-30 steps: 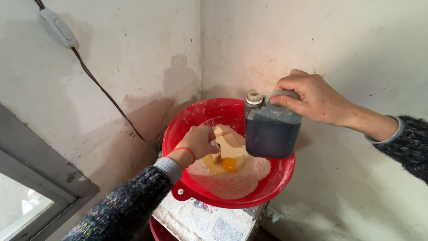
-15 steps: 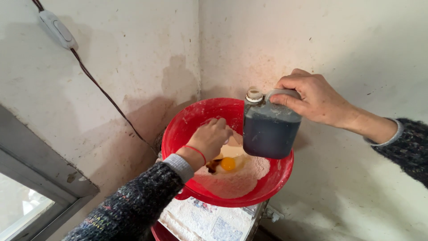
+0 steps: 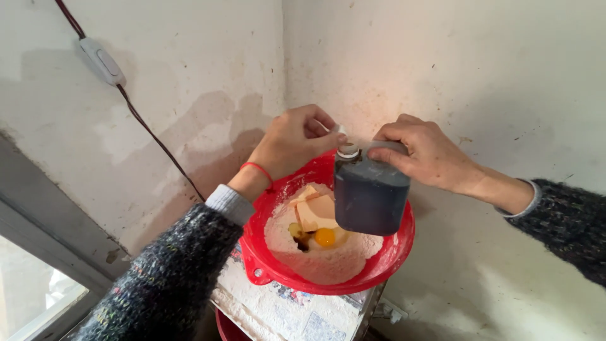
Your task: Gathering and adding flour, sugar, butter, and eggs into a bowl to prepare ingredients for baking.
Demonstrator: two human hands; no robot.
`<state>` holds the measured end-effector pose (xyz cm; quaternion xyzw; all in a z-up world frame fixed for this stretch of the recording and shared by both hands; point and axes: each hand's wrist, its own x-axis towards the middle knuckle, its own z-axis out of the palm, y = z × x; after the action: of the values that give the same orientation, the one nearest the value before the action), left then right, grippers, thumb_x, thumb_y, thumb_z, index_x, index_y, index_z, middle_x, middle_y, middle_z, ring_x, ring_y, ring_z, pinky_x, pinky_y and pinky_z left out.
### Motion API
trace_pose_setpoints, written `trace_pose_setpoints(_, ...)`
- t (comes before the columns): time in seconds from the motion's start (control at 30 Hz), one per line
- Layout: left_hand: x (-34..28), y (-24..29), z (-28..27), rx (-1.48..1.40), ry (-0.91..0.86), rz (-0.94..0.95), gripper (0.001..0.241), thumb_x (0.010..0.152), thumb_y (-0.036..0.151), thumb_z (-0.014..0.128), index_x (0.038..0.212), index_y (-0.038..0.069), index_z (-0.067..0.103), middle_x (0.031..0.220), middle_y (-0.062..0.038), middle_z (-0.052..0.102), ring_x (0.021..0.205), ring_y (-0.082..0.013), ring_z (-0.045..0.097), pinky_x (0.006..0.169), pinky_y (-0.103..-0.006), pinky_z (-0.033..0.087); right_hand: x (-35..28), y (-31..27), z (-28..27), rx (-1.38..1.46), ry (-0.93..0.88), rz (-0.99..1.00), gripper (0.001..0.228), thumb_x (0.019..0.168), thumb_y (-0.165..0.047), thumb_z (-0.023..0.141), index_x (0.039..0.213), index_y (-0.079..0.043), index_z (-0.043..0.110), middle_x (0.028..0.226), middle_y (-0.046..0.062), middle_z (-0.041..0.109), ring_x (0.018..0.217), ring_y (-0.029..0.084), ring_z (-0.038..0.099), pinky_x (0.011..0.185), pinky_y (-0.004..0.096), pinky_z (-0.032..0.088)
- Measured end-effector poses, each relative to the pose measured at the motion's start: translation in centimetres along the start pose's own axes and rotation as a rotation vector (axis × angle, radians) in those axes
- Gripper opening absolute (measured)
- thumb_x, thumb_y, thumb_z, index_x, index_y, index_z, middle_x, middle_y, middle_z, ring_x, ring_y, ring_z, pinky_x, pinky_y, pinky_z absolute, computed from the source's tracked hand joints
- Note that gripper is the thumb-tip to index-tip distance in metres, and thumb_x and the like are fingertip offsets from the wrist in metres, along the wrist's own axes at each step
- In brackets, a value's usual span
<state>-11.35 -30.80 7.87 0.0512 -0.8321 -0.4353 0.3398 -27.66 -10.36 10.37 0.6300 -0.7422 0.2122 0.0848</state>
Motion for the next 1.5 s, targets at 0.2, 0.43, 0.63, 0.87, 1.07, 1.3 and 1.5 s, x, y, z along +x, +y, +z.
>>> trace_pose_setpoints(0.2,0.3,2.7,0.0,0.255,-0.132,-0.032,0.042,0.076,0.040,0.082,0.094,0.003,0.074,0.082,-0.010,0.077,0.075,-0.0179,0.074,0.069,-0.0315,0.060,0.0,-0.8,0.1,0.039,0.010,-0.054,0.030,0.091,-0.036,0.070,0.096,-0.007,0.076,0.079,0.011,0.064,0.078,0.023,0.062,0.068,0.037,0.049)
trace_pose_setpoints(0.43,0.8,2.3,-0.6,0.318,-0.286,0.120,0.038,0.078,0.038,0.078,0.096,0.005,0.078,0.085,-0.008,0.077,0.079,-0.0177,0.075,0.074,-0.0325,0.060,-0.1,-1.1,0.4,0.028,-0.002,-0.122,0.026,0.089,-0.031,0.072,0.093,-0.005,0.076,0.078,0.009,0.069,0.082,0.024,0.062,0.071,0.038,0.051)
trace_pose_setpoints(0.63,0.8,1.8,-0.7,0.267,-0.300,0.095,0.042,0.073,0.041,0.082,0.089,0.003,0.075,0.082,-0.008,0.077,0.076,-0.0179,0.075,0.070,-0.0316,0.060,-0.7,-1.6,0.2,0.036,0.001,-0.164,0.023,0.088,-0.027,0.072,0.091,-0.005,0.076,0.080,0.008,0.072,0.085,0.025,0.062,0.074,0.039,0.050)
trace_pose_setpoints(0.87,0.1,3.0,-0.9,0.327,-0.281,0.069,0.046,0.069,0.043,0.086,0.085,0.002,0.074,0.080,-0.010,0.076,0.073,-0.0194,0.074,0.067,-0.0324,0.059,-1.1,-2.4,0.0,0.063,-0.002,-0.161,0.022,0.088,-0.028,0.073,0.091,-0.006,0.077,0.079,0.008,0.071,0.084,0.025,0.063,0.074,0.039,0.051)
trace_pose_setpoints(1.07,-0.2,3.2,-1.4,0.313,-0.396,0.105,0.040,0.075,0.036,0.082,0.102,0.006,0.077,0.093,-0.008,0.079,0.086,-0.0180,0.076,0.078,-0.0321,0.061,-1.2,-2.4,0.1,0.026,-0.012,-0.133,0.024,0.087,-0.029,0.075,0.091,-0.005,0.077,0.079,0.010,0.070,0.083,0.026,0.063,0.074,0.040,0.051)
trace_pose_setpoints(1.3,-1.1,3.9,-1.4,0.250,-0.430,0.251,0.034,0.081,0.021,0.077,0.111,0.006,0.076,0.104,-0.009,0.078,0.098,-0.0187,0.075,0.085,-0.0304,0.061,-1.4,-2.4,0.1,0.031,0.008,-0.140,0.024,0.086,-0.029,0.076,0.091,-0.005,0.077,0.080,0.011,0.071,0.084,0.026,0.064,0.074,0.040,0.051)
trace_pose_setpoints(1.5,-1.9,3.0,-0.4,-0.037,-0.472,0.142,0.032,0.088,0.018,0.074,0.115,0.002,0.072,0.109,-0.009,0.078,0.105,-0.0147,0.075,0.094,-0.0287,0.060,-1.6,-2.8,-0.3,0.050,0.000,-0.112,0.022,0.086,-0.027,0.075,0.093,-0.006,0.077,0.081,0.008,0.072,0.084,0.024,0.064,0.074,0.038,0.052)
